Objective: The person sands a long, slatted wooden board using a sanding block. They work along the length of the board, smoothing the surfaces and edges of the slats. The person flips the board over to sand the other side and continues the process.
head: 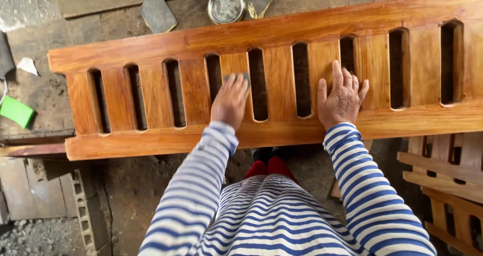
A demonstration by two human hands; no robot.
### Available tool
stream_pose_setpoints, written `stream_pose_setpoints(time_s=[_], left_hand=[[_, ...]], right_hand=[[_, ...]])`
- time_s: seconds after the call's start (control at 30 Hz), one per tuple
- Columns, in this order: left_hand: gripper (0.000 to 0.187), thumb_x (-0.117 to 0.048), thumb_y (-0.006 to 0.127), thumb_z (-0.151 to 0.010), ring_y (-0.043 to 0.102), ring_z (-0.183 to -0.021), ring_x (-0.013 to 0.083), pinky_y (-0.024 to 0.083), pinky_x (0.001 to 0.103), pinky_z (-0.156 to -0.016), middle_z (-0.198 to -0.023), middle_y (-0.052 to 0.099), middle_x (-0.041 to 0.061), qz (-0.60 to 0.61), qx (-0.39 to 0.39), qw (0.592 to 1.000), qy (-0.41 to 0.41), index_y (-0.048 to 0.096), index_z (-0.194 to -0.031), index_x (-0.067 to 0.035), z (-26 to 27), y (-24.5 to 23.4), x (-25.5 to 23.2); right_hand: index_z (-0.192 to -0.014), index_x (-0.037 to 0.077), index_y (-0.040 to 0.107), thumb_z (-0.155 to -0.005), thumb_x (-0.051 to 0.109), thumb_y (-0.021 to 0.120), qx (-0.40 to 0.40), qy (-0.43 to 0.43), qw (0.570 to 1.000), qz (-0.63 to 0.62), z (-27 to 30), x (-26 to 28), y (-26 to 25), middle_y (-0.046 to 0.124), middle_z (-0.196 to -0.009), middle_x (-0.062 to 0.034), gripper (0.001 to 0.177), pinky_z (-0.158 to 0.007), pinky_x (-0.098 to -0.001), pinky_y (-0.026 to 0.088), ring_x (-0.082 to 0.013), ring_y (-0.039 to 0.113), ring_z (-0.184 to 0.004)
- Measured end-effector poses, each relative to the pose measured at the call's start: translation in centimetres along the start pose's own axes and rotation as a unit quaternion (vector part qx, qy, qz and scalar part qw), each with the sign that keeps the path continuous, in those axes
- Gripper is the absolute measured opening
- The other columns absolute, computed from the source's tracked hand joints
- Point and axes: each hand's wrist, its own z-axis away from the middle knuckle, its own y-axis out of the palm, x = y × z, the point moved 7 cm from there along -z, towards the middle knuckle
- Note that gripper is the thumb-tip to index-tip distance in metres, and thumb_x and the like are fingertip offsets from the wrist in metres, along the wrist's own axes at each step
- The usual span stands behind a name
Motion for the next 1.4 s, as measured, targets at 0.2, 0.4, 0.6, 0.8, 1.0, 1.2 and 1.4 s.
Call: stream_pose_setpoints(time_s=[0.2, 0.4, 0.6, 0.8, 1.0, 1.2, 1.4], left_hand=[[0.038, -0.024, 0.055, -0.107, 0.05, -0.139, 0.0374, 0.046, 0.051, -0.113, -0.146, 0.057, 0.018, -0.014, 0.086, 0.993, -0.077, 0.061, -0.139, -0.004, -3.2, -0.2, -0.3], [0.037, -0.02, 0.06, -0.101, 0.055, -0.136, 0.0319, 0.045, 0.043, -0.112, -0.146, 0.06, 0.012, 0.029, 0.062, 0.997, -0.02, 0.065, -0.136, -0.009, 8.0, -7.3, -6.4], [0.035, -0.024, 0.055, -0.107, 0.055, -0.136, 0.0326, 0.048, 0.046, -0.111, -0.145, 0.059, 0.013, 0.019, 0.022, 1.0, -0.008, 0.063, -0.139, -0.012, 0.6, 0.6, 0.5], [0.038, -0.024, 0.055, -0.107, 0.051, -0.136, 0.0403, 0.045, 0.052, -0.111, -0.146, 0.056, 0.019, 0.022, 0.058, 0.996, -0.059, 0.063, -0.136, -0.002, -4.2, 2.0, 2.3], [0.039, -0.02, 0.054, -0.105, 0.048, -0.141, 0.0339, 0.04, 0.046, -0.116, -0.151, 0.055, 0.013, 0.048, 0.124, 0.99, -0.043, 0.06, -0.142, -0.007, 7.7, -5.5, -4.1], [0.032, -0.023, 0.062, -0.103, 0.061, -0.129, 0.0318, 0.051, 0.044, -0.106, -0.139, 0.065, 0.012, -0.012, -0.001, 0.999, 0.03, 0.069, -0.132, -0.011, 1.6, -1.1, 0.6], [0.031, -0.022, 0.064, -0.102, 0.057, -0.131, 0.0366, 0.051, 0.049, -0.104, -0.136, 0.065, 0.016, 0.026, -0.036, 0.995, -0.092, 0.07, -0.127, -0.005, -4.6, 1.3, 3.2]], right_hand=[[-0.158, 0.018, 0.042, -0.108, 0.041, 0.048, -0.024, -0.018, 1.0, -0.008, 0.2, 0.0, -0.1, 0.053, -0.142, -0.015, 0.056, -0.116, -0.0626, 0.017, -0.0347, 0.046, -0.134], [-0.155, 0.018, 0.048, -0.105, 0.042, 0.053, -0.058, -0.018, 0.998, 0.006, 0.2, 0.1, -0.2, 0.058, -0.138, -0.0124, 0.055, -0.113, -0.0636, 0.023, -0.0333, 0.05, -0.13], [-0.155, 0.017, 0.047, -0.105, 0.041, 0.053, -0.052, -0.021, 0.998, 0.016, -0.1, 0.0, 0.2, 0.056, -0.136, -0.0135, 0.056, -0.114, -0.0627, 0.022, -0.0335, 0.049, -0.129], [-0.156, 0.02, 0.045, -0.108, 0.042, 0.048, -0.034, 0.0, 0.999, 0.004, -0.2, -0.1, 0.3, 0.055, -0.139, -0.012, 0.054, -0.116, -0.0613, 0.018, -0.0326, 0.047, -0.132], [-0.154, 0.02, 0.049, -0.103, 0.04, 0.055, -0.056, -0.002, 0.998, 0.007, -0.1, 0.3, -0.4, 0.058, -0.135, -0.0112, 0.055, -0.115, -0.0616, 0.023, -0.0319, 0.051, -0.129], [-0.154, 0.016, 0.049, -0.104, 0.039, 0.055, -0.057, -0.019, 0.998, 0.011, -0.2, 0.2, 0.1, 0.057, -0.134, -0.0135, 0.055, -0.113, -0.0625, 0.023, -0.0335, 0.05, -0.128], [-0.156, 0.016, 0.046, -0.107, 0.036, 0.052, -0.06, -0.029, 0.998, 0.003, -0.3, 0.1, 0.1, 0.058, -0.133, -0.0151, 0.053, -0.112, -0.0623, 0.021, -0.0355, 0.051, -0.126]])
